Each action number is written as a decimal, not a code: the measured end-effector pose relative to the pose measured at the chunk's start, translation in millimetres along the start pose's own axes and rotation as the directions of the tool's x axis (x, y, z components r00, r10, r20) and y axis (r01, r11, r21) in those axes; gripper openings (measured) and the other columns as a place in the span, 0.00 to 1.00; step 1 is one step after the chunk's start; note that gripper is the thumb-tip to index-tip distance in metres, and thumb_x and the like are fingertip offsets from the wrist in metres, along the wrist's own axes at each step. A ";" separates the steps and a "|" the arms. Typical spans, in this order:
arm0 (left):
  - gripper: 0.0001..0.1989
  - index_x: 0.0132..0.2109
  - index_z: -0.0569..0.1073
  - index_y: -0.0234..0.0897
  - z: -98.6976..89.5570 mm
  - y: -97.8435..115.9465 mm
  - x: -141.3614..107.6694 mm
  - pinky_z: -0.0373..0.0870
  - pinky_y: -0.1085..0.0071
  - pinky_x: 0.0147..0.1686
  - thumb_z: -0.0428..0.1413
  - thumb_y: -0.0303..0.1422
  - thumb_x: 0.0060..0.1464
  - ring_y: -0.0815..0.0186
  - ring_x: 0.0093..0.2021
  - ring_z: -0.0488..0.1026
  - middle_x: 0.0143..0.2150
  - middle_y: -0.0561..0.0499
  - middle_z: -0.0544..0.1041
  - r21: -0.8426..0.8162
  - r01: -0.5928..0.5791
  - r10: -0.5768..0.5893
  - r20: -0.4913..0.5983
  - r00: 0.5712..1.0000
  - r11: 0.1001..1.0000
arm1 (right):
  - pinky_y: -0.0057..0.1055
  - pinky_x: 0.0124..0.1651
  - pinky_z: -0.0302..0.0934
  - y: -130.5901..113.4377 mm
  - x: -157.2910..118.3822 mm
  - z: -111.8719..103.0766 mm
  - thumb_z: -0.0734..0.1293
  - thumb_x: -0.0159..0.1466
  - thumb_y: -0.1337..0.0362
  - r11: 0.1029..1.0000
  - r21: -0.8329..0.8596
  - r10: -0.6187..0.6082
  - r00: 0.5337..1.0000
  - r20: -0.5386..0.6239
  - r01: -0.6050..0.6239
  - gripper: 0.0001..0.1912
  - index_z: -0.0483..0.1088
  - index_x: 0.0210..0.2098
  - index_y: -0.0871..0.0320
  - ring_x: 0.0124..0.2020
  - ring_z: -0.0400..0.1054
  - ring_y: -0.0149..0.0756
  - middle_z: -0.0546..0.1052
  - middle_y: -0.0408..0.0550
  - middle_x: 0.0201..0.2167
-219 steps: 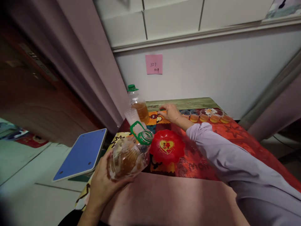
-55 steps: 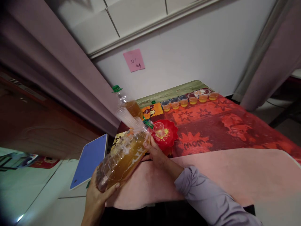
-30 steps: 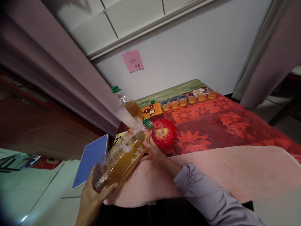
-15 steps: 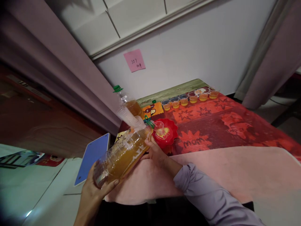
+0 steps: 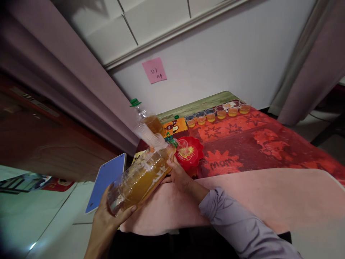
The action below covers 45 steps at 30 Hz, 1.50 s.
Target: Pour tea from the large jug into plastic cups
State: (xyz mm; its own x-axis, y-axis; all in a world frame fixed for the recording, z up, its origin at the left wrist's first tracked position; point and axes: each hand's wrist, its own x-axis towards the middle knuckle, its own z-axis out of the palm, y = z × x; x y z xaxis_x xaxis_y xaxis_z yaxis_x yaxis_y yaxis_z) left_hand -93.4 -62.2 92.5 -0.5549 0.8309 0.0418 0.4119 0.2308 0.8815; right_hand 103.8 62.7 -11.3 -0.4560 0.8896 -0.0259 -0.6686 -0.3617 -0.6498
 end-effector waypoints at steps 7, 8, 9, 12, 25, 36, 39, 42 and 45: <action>0.70 0.75 0.61 0.35 -1.0 -4.4 1.0 0.81 0.48 0.57 0.79 0.46 0.24 0.36 0.61 0.78 0.66 0.32 0.76 0.019 0.005 -0.005 -0.012 1.000 1.000 | 0.41 0.39 0.78 5.1 3.1 -6.5 0.65 0.69 0.45 0.999 0.035 0.032 0.998 0.052 -0.034 0.37 0.55 0.74 0.40 0.57 0.77 0.47 0.74 0.49 0.67; 0.70 0.75 0.61 0.36 -1.0 -4.8 1.2 0.81 0.48 0.57 0.79 0.45 0.24 0.36 0.61 0.78 0.66 0.33 0.76 0.020 0.000 0.000 -0.011 1.000 1.000 | 0.41 0.38 0.78 4.9 3.1 -6.1 0.66 0.69 0.44 0.999 0.032 0.031 0.998 0.046 -0.032 0.37 0.55 0.74 0.40 0.56 0.77 0.48 0.74 0.49 0.67; 0.69 0.75 0.62 0.37 -1.0 -5.1 1.4 0.81 0.47 0.58 0.79 0.45 0.24 0.36 0.61 0.78 0.65 0.33 0.77 0.022 -0.006 0.007 -0.011 1.000 1.000 | 0.40 0.37 0.78 4.6 3.0 -5.4 0.66 0.68 0.44 0.999 0.030 0.027 0.999 0.036 -0.029 0.38 0.54 0.74 0.40 0.56 0.77 0.48 0.73 0.49 0.68; 0.66 0.73 0.65 0.38 -0.5 -5.0 1.6 0.81 0.47 0.57 0.79 0.44 0.25 0.35 0.61 0.78 0.64 0.35 0.78 0.014 -0.026 0.026 -0.018 0.999 1.000 | 0.41 0.37 0.79 3.1 2.5 -3.5 0.67 0.67 0.44 0.999 0.028 0.024 1.000 0.019 -0.025 0.39 0.54 0.74 0.39 0.57 0.77 0.49 0.73 0.48 0.69; 0.68 0.75 0.62 0.37 -1.1 -0.1 -1.1 0.82 0.47 0.56 0.79 0.43 0.25 0.35 0.60 0.79 0.66 0.33 0.76 0.016 -0.009 0.009 0.001 1.000 1.000 | 0.46 0.41 0.78 0.0 0.5 -1.8 0.66 0.68 0.43 0.999 0.033 0.038 0.998 0.050 -0.039 0.36 0.56 0.72 0.40 0.55 0.78 0.51 0.75 0.50 0.66; 0.66 0.74 0.61 0.35 -1.6 4.7 -2.3 0.78 0.46 0.61 0.78 0.44 0.28 0.37 0.63 0.77 0.67 0.32 0.76 0.061 -0.025 0.024 0.011 1.000 0.998 | 0.41 0.38 0.79 -1.8 -0.3 -0.8 0.65 0.69 0.46 0.999 0.042 0.027 0.998 0.048 -0.029 0.37 0.54 0.74 0.42 0.55 0.78 0.49 0.75 0.50 0.66; 0.67 0.75 0.60 0.34 -1.4 3.4 -2.4 0.78 0.46 0.61 0.78 0.45 0.29 0.37 0.63 0.77 0.67 0.31 0.75 0.063 -0.017 0.016 0.015 1.000 0.998 | 0.38 0.34 0.78 -1.9 0.1 -1.4 0.66 0.68 0.48 0.998 0.051 0.035 0.999 0.017 -0.036 0.38 0.53 0.74 0.42 0.52 0.79 0.48 0.74 0.50 0.67; 0.67 0.76 0.59 0.34 -0.9 1.2 -2.5 0.79 0.48 0.60 0.78 0.45 0.31 0.38 0.62 0.78 0.67 0.31 0.75 0.049 -0.023 0.021 0.022 1.000 0.999 | 0.40 0.35 0.78 -2.2 0.0 -1.3 0.67 0.67 0.48 0.998 0.052 0.047 0.999 0.022 -0.048 0.38 0.54 0.73 0.41 0.51 0.79 0.48 0.75 0.50 0.66; 0.66 0.75 0.60 0.36 -1.1 -1.4 -2.0 0.81 0.47 0.58 0.78 0.46 0.31 0.37 0.62 0.78 0.67 0.32 0.75 0.047 -0.041 0.040 0.018 0.999 0.998 | 0.40 0.36 0.78 -1.6 0.2 -1.5 0.66 0.68 0.46 0.998 0.044 0.032 0.999 0.034 -0.034 0.37 0.56 0.72 0.42 0.53 0.78 0.49 0.76 0.51 0.65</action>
State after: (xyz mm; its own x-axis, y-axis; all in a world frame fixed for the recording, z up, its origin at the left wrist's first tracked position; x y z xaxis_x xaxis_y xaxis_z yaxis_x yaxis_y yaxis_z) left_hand -93.7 -64.7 91.6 -0.5252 0.8482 0.0684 0.4679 0.2207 0.8558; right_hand 105.7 63.9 -11.4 -0.4970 0.8675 -0.0210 -0.6780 -0.4033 -0.6146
